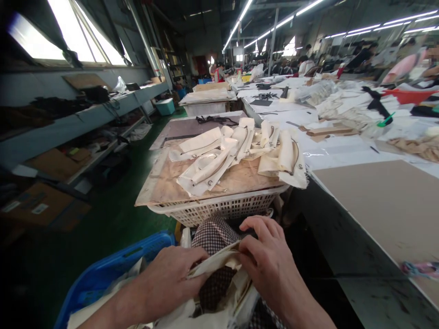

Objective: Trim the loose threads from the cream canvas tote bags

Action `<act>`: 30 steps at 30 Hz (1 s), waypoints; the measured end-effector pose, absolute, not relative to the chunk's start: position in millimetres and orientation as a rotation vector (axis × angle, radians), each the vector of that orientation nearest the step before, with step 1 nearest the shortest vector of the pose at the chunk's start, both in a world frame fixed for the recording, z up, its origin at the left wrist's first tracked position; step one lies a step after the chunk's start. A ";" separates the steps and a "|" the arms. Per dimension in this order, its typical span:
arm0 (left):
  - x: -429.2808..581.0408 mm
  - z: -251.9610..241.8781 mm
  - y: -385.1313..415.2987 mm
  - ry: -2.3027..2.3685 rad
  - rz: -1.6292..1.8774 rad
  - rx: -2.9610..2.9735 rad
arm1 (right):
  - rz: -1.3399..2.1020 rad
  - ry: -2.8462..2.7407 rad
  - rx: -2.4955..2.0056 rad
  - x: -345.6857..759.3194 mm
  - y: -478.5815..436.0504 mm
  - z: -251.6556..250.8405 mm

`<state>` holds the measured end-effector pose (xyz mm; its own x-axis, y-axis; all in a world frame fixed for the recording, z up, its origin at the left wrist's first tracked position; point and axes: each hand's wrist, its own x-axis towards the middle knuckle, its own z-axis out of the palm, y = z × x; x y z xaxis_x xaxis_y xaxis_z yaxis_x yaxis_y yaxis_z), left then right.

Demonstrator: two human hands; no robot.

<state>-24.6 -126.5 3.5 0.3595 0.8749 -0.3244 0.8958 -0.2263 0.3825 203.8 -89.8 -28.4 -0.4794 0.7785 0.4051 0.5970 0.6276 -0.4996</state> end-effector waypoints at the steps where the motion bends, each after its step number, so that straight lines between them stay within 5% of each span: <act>1: -26.2 4.6 -128.0 1.539 -0.043 2.089 | 0.555 -2.233 -1.070 206.0 -87.1 -28.4; 5: -30.3 5.9 -133.2 1.590 -0.029 1.994 | 0.975 -2.247 -1.080 209.5 -85.6 -20.9; 22: -29.5 18.2 -132.3 1.601 -0.146 2.203 | 0.885 -2.033 -1.070 209.4 -108.2 -22.8; 30: 13.5 24.9 -90.5 1.055 0.174 2.503 | 0.665 -1.949 -0.973 199.3 -109.1 -35.2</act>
